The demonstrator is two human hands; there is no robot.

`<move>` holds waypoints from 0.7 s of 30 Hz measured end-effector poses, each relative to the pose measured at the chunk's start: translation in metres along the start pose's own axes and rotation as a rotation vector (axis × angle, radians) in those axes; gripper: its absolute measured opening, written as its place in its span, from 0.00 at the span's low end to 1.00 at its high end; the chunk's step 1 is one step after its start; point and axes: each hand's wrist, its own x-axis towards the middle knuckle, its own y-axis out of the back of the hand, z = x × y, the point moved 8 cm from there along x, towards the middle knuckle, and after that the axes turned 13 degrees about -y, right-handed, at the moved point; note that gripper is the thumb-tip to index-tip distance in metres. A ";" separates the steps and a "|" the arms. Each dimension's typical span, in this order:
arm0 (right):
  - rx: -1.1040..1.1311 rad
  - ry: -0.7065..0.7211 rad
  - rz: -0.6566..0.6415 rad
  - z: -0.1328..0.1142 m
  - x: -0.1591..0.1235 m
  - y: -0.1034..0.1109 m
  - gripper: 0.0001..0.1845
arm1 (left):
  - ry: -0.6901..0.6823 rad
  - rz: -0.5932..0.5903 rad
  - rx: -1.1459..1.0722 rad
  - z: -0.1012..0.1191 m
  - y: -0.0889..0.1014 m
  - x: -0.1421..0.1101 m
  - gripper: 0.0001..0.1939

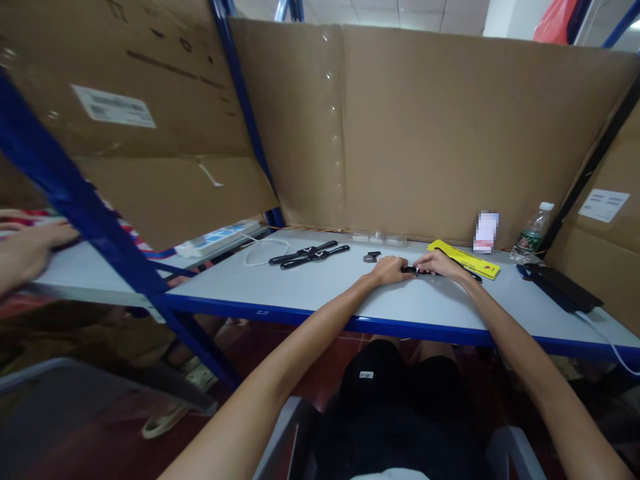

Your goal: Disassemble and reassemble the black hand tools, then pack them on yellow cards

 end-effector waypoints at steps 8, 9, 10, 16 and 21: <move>-0.088 0.049 -0.085 -0.005 -0.008 0.002 0.20 | -0.005 -0.004 0.003 0.001 0.001 0.001 0.26; -0.089 0.048 -0.093 -0.004 -0.007 0.002 0.21 | -0.004 -0.003 0.002 0.000 0.001 0.001 0.26; -0.086 0.048 -0.094 -0.003 -0.007 0.003 0.22 | -0.004 -0.003 -0.001 0.000 0.001 0.001 0.25; -0.034 0.093 -0.012 0.002 0.005 0.003 0.17 | 0.002 -0.001 -0.023 0.001 0.001 0.000 0.25; -0.066 0.061 0.209 0.010 0.015 0.002 0.17 | 0.003 0.004 -0.006 0.000 0.000 0.001 0.26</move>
